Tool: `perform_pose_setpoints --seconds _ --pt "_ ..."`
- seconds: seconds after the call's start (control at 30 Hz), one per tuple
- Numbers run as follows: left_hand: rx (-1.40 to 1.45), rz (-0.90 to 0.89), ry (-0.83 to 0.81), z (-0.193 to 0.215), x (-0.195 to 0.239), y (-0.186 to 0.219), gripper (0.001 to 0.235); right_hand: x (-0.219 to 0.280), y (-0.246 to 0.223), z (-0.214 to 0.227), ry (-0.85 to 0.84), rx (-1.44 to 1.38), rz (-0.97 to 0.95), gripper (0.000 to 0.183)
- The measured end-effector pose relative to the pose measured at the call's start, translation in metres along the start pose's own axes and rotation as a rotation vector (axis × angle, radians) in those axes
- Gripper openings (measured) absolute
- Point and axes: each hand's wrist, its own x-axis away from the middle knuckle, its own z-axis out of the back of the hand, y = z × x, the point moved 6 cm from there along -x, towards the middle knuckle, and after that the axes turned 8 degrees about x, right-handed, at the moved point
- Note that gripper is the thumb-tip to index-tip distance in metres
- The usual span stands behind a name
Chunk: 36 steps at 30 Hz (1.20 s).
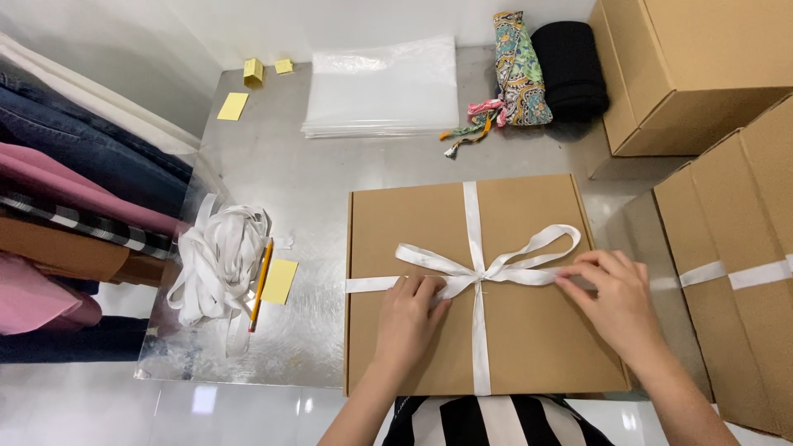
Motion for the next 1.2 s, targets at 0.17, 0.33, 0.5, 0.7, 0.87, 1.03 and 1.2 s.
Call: perform_pose_setpoints --seconds 0.17,0.33,0.5,0.7,0.87,1.03,1.2 --pt "0.109 0.068 -0.011 -0.001 0.001 0.000 0.018 -0.013 -0.040 0.037 -0.621 -0.378 -0.420 0.014" --pt "0.170 0.045 -0.128 0.007 -0.001 0.002 0.018 -0.002 -0.042 0.016 -0.983 -0.627 -0.432 0.033" --pt "0.162 0.311 -0.057 0.042 -0.007 -0.020 0.025 -0.019 -0.016 0.040 -0.740 -0.825 -0.669 0.039" --pt "0.142 0.589 0.047 0.083 -0.006 -0.050 0.027 -0.043 0.002 0.048 -0.342 -0.793 -0.557 0.027" --pt "0.101 0.620 0.090 0.084 0.018 -0.071 0.026 -0.065 -0.058 0.011 -0.493 -0.856 -0.436 0.027" --pt "0.081 0.696 0.304 0.113 0.065 -0.113 0.016 -0.084 -0.156 -0.021 -0.598 -0.936 -0.147 0.025" --pt "-0.331 0.912 0.461 0.149 0.132 -0.208 0.034 -0.076 -0.247 -0.022 -0.829 -0.865 0.079 0.025"
